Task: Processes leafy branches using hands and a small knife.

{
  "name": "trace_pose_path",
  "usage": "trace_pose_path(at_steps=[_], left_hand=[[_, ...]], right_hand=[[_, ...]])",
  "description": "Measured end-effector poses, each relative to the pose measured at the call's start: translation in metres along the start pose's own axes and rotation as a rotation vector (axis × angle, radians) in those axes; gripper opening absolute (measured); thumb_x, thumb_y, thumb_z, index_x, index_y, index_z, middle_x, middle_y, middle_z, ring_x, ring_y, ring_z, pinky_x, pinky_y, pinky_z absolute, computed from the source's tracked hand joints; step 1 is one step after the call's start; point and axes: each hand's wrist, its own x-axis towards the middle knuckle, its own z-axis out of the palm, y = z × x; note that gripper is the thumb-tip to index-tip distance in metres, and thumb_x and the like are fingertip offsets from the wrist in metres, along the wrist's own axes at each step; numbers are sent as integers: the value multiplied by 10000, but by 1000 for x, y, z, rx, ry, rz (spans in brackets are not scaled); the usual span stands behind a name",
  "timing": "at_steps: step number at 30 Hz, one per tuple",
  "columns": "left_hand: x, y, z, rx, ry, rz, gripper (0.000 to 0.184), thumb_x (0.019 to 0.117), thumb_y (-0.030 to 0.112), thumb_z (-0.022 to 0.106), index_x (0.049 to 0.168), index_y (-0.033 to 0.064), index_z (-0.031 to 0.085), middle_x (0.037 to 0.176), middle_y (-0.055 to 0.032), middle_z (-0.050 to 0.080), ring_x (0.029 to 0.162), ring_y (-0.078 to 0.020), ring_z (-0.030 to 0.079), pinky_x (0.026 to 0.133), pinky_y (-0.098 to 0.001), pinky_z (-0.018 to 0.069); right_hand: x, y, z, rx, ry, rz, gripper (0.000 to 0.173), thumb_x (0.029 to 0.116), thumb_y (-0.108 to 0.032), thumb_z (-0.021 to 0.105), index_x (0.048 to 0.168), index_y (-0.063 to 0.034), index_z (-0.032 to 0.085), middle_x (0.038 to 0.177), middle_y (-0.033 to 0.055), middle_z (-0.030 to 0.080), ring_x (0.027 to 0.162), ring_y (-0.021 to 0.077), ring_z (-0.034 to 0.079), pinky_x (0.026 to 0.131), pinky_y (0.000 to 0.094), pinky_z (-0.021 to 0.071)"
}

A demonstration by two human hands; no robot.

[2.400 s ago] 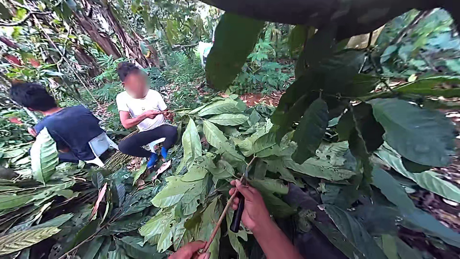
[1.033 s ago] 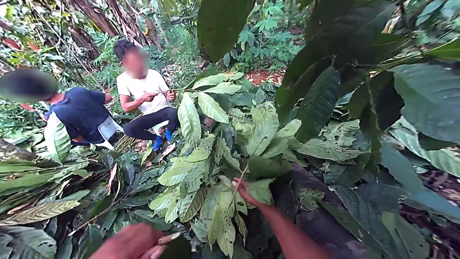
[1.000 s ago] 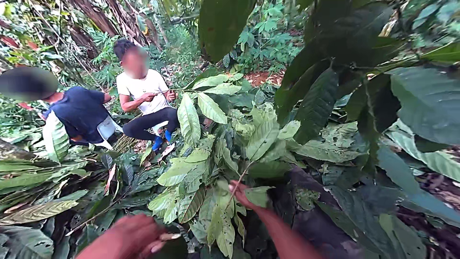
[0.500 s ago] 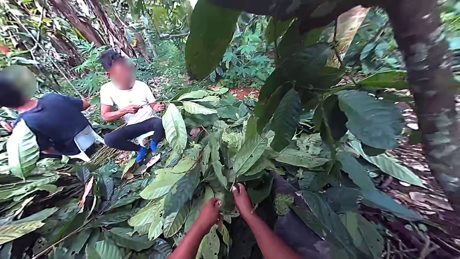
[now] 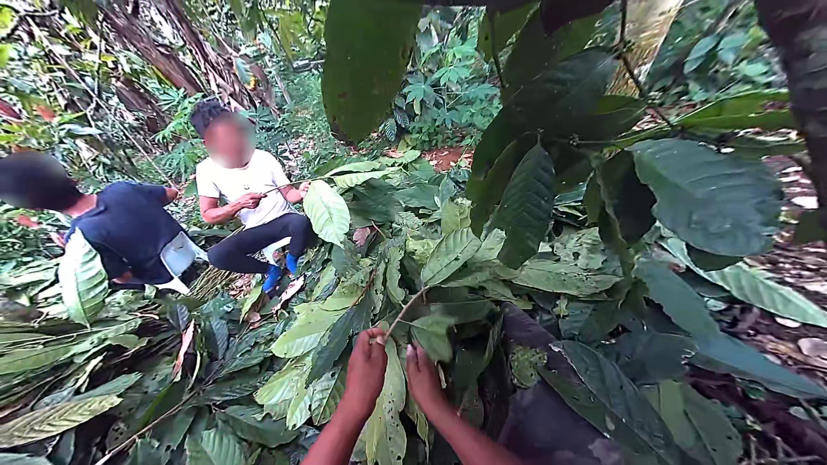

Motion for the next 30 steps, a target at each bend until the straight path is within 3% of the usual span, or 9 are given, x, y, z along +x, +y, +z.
trace_pose_path(at_steps=[3, 5, 7, 11, 15, 21, 25, 28, 30], left_hand=[[5, 11, -8, -5, 45, -1, 257, 1096, 169, 401, 1242, 8, 537, 701, -23, 485, 551, -130, 465, 534, -301, 430], [-3, 8, -7, 56, 29, 13, 260, 1091, 171, 404, 1223, -1, 547, 720, -37, 508, 571, -141, 487, 559, -324, 454], [-17, 3, -5, 108, -10, 30, 273, 1088, 184, 411, 1220, -5, 557, 737, -47, 525, 586, -150, 496, 576, -346, 468], [-44, -3, -5, 47, -25, 6, 249, 1079, 170, 418, 1202, 5, 558, 666, 6, 455, 517, -102, 422, 508, -288, 406], [-67, 0, -14, 11, -30, -30, 229, 1080, 150, 403, 1202, 12, 539, 647, 24, 437, 497, -81, 409, 490, -265, 402], [-85, 1, -29, 87, -37, -5, 237, 1073, 113, 390, 1214, -17, 528, 667, 13, 461, 516, -80, 443, 516, -270, 431], [-91, 3, -39, 151, -7, 39, 234, 1070, 93, 384, 1205, -31, 530, 653, 12, 471, 502, -75, 457, 504, -271, 445], [-86, 6, -56, 595, -35, 181, 240, 1049, 134, 506, 1166, -48, 608, 702, -92, 613, 571, -208, 605, 572, -411, 537], [-78, 8, -62, 937, -165, 168, 319, 1050, 250, 543, 1186, -20, 646, 873, -192, 701, 779, -379, 707, 715, -573, 568]], right_hand=[[-18, -5, 13, -94, 52, -361, 464, 1093, -216, 373, 1452, 54, 490, 1347, 241, 613, 1239, 344, 615, 1091, 487, 468], [-19, -12, 15, -132, 91, -513, 428, 1070, -196, 432, 1399, 48, 557, 1263, 226, 664, 1177, 347, 656, 1041, 499, 510], [-8, -20, 9, -119, 83, -407, 442, 1092, -242, 391, 1405, 31, 542, 1210, 228, 682, 1125, 344, 677, 978, 523, 533], [21, -8, -8, 46, 103, -193, 506, 1113, -210, 328, 1547, 51, 329, 1486, 281, 482, 1342, 368, 527, 1136, 483, 415], [25, -11, -17, -130, 161, -101, 556, 1107, -255, 366, 1613, -55, 256, 1238, 253, 664, 1069, 389, 683, 978, 557, 514], [33, -16, -20, -200, 145, -18, 552, 1116, -255, 355, 1623, -67, 240, 1348, 253, 623, 1178, 406, 651, 1045, 556, 479], [55, 6, -29, 112, 293, 120, 526, 1126, -256, 302, 1632, -127, 237, 1184, 275, 638, 950, 384, 652, 879, 566, 519], [59, 4, -36, 224, 334, 142, 557, 1128, -286, 321, 1647, -154, 170, 1095, 243, 645, 872, 342, 653, 820, 521, 541], [49, -8, -32, 348, 332, 137, 537, 1127, -287, 339, 1623, -121, 219, 965, 166, 616, 767, 254, 625, 725, 429, 546]])
